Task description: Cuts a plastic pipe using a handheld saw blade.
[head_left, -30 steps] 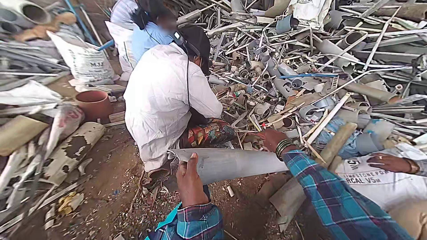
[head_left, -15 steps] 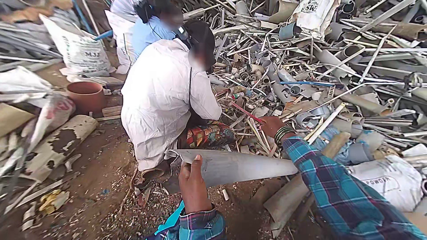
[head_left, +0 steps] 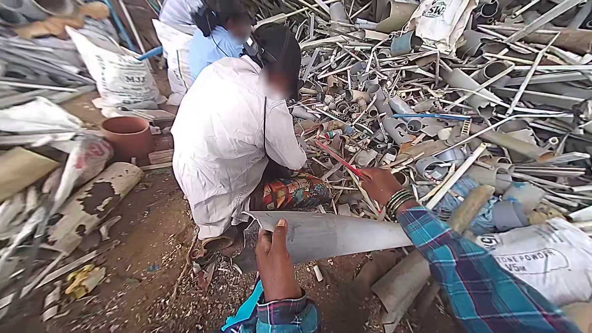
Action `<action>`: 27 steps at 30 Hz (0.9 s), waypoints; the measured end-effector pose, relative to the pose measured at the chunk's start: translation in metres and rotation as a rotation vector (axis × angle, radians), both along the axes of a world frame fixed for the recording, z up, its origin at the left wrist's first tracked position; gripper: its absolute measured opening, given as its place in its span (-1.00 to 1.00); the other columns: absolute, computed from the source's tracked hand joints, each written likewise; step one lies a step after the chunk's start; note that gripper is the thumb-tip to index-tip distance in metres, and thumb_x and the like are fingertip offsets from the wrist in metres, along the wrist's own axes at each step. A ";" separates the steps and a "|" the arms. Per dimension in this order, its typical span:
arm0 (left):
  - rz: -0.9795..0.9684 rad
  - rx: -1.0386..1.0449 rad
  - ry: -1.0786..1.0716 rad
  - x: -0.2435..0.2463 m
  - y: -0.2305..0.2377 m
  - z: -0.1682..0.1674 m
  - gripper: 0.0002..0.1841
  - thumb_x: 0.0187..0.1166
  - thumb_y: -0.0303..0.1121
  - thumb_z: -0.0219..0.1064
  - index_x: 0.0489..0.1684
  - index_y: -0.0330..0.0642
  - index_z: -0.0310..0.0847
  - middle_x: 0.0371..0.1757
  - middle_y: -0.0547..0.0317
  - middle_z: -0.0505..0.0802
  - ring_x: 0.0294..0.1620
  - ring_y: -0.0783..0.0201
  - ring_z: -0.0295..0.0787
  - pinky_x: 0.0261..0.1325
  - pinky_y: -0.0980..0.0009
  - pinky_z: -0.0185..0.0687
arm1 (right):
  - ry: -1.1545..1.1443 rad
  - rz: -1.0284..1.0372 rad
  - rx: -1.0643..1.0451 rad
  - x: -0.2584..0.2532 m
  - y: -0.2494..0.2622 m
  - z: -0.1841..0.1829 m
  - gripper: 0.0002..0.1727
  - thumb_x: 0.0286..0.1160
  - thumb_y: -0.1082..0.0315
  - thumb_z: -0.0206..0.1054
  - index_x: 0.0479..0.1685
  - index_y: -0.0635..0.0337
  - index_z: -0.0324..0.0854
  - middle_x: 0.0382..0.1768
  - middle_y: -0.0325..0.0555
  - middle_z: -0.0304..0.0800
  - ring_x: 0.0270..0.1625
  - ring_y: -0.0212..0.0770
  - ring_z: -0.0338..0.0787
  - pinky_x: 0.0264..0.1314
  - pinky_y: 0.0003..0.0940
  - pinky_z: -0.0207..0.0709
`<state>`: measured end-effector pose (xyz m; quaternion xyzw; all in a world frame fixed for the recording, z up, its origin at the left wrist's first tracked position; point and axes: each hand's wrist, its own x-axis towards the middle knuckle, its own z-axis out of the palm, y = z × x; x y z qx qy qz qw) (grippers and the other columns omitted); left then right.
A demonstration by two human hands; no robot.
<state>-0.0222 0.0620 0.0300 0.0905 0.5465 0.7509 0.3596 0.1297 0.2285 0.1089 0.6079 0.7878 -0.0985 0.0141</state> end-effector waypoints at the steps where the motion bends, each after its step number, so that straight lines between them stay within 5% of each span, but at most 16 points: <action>1: -0.002 0.000 -0.005 -0.001 0.000 0.000 -0.67 0.75 -0.47 0.03 0.28 -0.58 0.43 0.09 -0.06 0.67 0.11 0.49 0.58 0.26 0.56 0.41 | 0.054 0.012 0.022 0.008 -0.017 -0.007 -0.51 0.71 0.44 0.20 0.60 0.35 0.48 0.44 0.38 0.62 0.53 0.28 0.58 0.63 0.13 0.31; 5: -0.007 0.007 -0.025 -0.002 0.000 0.001 -0.67 0.76 -0.50 0.02 0.31 -0.61 0.41 0.18 -0.13 0.66 0.20 0.43 0.55 0.35 0.52 0.36 | 0.371 0.055 0.204 0.052 -0.093 -0.058 -0.56 0.52 0.51 0.31 0.39 0.48 0.63 0.06 0.38 0.81 -0.04 0.23 0.83 0.10 0.14 0.63; 7: -0.005 0.006 -0.014 -0.002 0.000 -0.001 -0.67 0.76 -0.49 0.01 0.30 -0.60 0.41 0.17 -0.11 0.65 0.20 0.45 0.55 0.35 0.53 0.37 | 0.480 -0.024 0.179 0.074 -0.124 -0.087 -0.48 0.45 0.48 0.29 0.46 0.42 0.58 -0.07 0.26 0.84 -0.31 0.05 0.81 -0.23 0.01 0.67; 9: 0.002 0.001 -0.015 -0.001 0.000 -0.002 -0.67 0.76 -0.48 0.01 0.32 -0.59 0.41 0.20 -0.13 0.65 0.20 0.40 0.55 0.35 0.48 0.37 | 0.577 -0.150 0.042 0.089 -0.151 -0.107 -0.41 0.52 0.49 0.25 0.61 0.40 0.43 -0.10 0.22 0.83 -0.41 -0.09 0.76 -0.32 -0.13 0.65; 15: 0.066 -0.025 0.027 0.002 0.001 -0.008 -0.67 0.76 -0.44 0.02 0.31 -0.55 0.42 0.21 -0.13 0.63 0.20 0.34 0.55 0.32 0.39 0.42 | 0.747 -0.395 -0.118 0.104 -0.184 -0.158 -0.40 0.71 0.44 0.08 0.70 0.54 0.18 0.00 0.27 0.78 -0.36 -0.09 0.78 -0.25 -0.12 0.67; 20: 0.119 -0.064 0.072 0.001 0.007 -0.010 -0.69 0.77 -0.44 0.04 0.25 -0.54 0.45 0.22 -0.13 0.63 0.21 0.30 0.53 0.33 0.33 0.40 | 0.630 -0.254 -0.094 0.119 -0.200 -0.165 -0.41 0.68 0.43 0.12 0.63 0.64 0.25 0.01 0.45 0.79 -0.24 0.27 0.84 -0.05 0.21 0.68; 23: 0.140 -0.076 0.089 0.000 0.010 -0.013 -0.71 0.76 -0.43 0.04 0.22 -0.51 0.44 0.18 -0.11 0.62 0.17 0.27 0.54 0.28 0.28 0.44 | 0.536 -0.205 -0.088 0.124 -0.213 -0.161 -0.39 0.69 0.39 0.15 0.61 0.68 0.26 0.18 0.64 0.70 0.06 0.54 0.81 0.20 0.41 0.57; 27: 0.148 -0.063 0.105 0.000 0.012 -0.016 -0.70 0.76 -0.39 0.05 0.26 -0.43 0.43 0.16 -0.07 0.63 0.14 0.28 0.59 0.23 0.26 0.51 | 0.469 -0.188 -0.127 0.128 -0.226 -0.157 -0.41 0.73 0.39 0.12 0.63 0.66 0.25 0.20 0.66 0.68 0.14 0.61 0.76 0.22 0.46 0.53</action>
